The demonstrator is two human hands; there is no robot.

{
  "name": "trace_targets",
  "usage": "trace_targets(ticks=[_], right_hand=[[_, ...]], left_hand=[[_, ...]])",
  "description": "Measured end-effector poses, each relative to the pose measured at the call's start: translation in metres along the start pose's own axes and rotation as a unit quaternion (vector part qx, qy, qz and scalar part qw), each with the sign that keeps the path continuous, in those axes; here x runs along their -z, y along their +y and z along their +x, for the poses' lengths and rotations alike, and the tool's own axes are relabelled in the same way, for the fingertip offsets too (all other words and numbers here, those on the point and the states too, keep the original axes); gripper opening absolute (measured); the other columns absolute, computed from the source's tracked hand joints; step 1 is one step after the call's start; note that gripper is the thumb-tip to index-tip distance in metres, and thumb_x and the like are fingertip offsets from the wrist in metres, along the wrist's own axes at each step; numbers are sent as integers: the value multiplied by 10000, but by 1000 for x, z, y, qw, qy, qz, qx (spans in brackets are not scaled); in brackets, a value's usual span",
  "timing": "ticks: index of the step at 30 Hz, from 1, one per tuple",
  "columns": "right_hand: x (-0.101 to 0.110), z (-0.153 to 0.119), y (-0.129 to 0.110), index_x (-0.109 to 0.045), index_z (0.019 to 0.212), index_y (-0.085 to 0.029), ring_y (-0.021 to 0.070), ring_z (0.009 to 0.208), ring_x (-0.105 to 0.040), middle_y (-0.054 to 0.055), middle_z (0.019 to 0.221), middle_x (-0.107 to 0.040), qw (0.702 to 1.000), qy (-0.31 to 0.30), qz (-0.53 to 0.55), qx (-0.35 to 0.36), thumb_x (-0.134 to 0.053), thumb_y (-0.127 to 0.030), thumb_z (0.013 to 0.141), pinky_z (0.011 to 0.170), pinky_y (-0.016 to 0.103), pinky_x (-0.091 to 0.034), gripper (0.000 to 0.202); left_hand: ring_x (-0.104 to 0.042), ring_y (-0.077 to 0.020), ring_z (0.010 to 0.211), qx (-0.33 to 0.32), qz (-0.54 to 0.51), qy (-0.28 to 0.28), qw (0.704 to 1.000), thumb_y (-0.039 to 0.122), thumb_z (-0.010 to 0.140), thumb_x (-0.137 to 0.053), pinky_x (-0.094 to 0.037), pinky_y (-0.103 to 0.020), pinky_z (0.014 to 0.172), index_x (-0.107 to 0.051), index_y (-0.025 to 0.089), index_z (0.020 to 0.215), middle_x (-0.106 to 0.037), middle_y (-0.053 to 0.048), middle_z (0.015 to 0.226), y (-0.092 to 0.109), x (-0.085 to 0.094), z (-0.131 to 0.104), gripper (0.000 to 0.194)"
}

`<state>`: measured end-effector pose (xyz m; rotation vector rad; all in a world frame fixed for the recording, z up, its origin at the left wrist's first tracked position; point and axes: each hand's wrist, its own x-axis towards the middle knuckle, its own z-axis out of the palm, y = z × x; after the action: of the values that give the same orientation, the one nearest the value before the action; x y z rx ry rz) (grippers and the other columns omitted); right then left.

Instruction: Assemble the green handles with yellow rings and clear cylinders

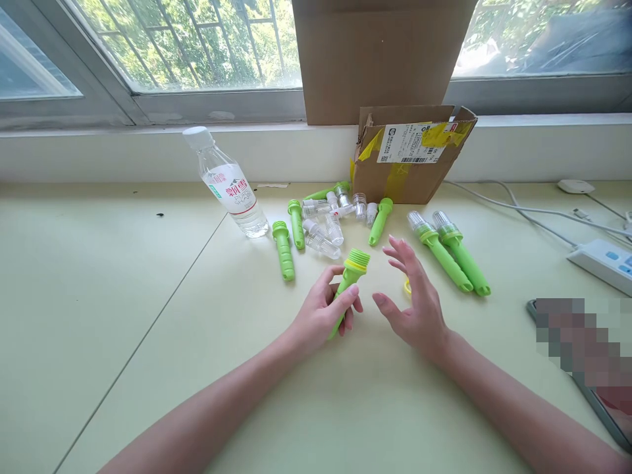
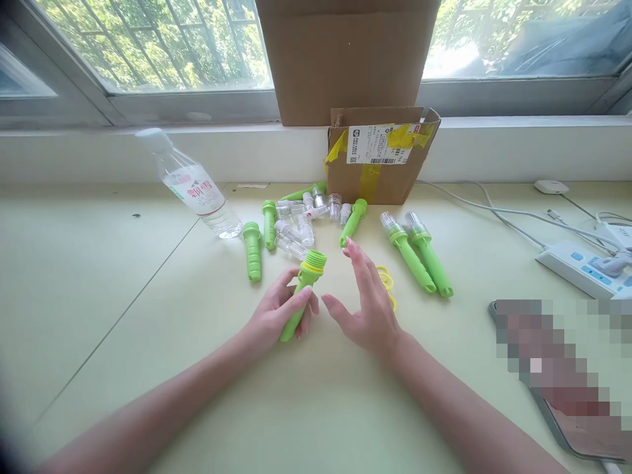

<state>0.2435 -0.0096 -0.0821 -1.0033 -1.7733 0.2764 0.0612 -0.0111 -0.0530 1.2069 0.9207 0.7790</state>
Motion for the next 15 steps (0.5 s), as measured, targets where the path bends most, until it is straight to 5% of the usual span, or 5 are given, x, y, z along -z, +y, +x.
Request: trace_targets(ticks=[3,8,15], right_hand=[[1,4,3,-239,1464,-307,258,1232,-530,119,1423,-461,993,7,92,-68,-538,-342,905,958,501,-510,635],[8,15,13,-404,1361,-285,216,1049,-659,108,1252,-609,938,32,266,-220,-337,-416,978,807,409,-594,410],[11,30,17,-437,1317,-278,241,1041,-671,98,1205,-649,904,18,338,-263,-311,-486,959,781,424,-593,433]], left_hand=[[-525,-87,496,1,-3,4,1000,447,896,-528,-421,-200,436,-426,226,1145,-600,9,776,1,-1,0,349],[-521,-87,488,-2,-1,19,1000,440,887,-538,-434,-203,428,-430,222,1161,-595,16,759,-1,-2,1,366],[-529,-85,492,-7,-6,54,998,399,895,-540,-442,-209,442,-389,253,1179,-580,36,769,-2,-3,1,353]])
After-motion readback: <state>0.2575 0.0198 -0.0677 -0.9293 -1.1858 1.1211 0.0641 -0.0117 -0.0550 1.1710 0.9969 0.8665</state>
